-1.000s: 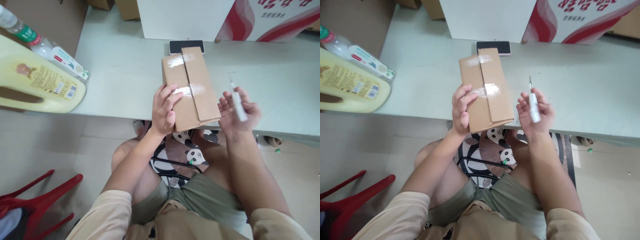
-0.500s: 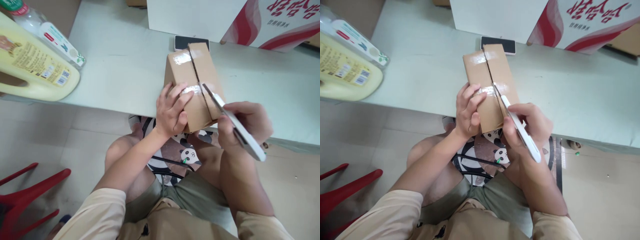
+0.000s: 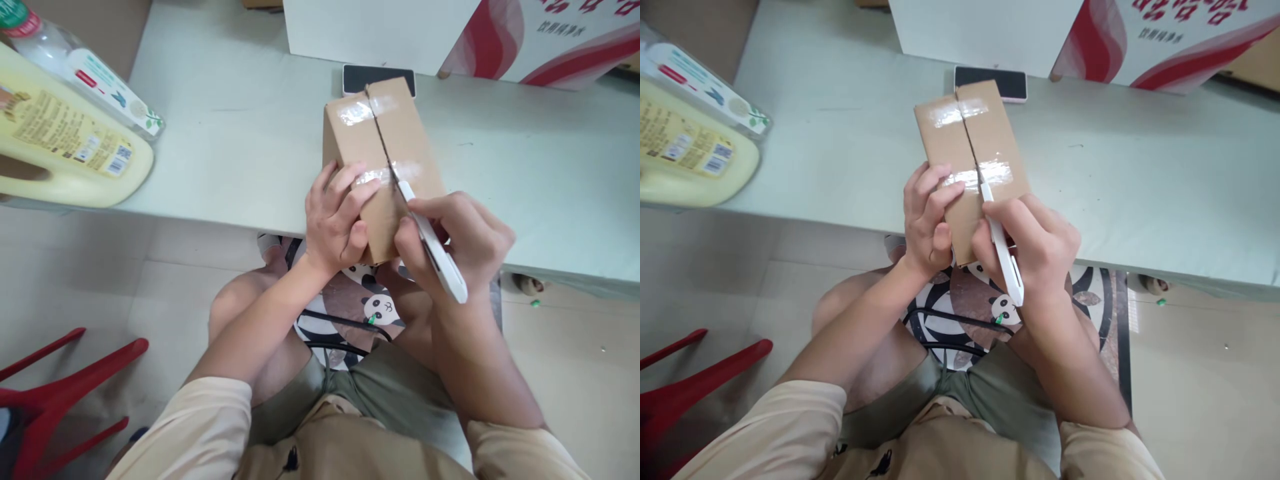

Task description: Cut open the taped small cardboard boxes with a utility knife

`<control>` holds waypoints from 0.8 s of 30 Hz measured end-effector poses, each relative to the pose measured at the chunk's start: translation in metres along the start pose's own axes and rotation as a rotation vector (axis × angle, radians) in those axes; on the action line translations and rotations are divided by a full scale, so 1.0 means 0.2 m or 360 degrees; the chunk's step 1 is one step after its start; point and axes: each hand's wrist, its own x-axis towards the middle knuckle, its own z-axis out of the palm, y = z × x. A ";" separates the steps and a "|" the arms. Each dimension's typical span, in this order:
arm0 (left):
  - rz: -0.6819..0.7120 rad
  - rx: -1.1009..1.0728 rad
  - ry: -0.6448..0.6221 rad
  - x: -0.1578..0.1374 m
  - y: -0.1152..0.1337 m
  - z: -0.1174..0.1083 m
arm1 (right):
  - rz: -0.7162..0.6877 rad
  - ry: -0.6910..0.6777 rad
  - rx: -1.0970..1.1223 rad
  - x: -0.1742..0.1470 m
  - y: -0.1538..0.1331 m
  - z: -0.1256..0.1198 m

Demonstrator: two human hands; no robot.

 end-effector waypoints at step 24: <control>0.0096 -0.0309 0.0145 0.02 -0.08 -0.04 | 0.0676 0.1053 0.0752 -0.04 0.24 0.05</control>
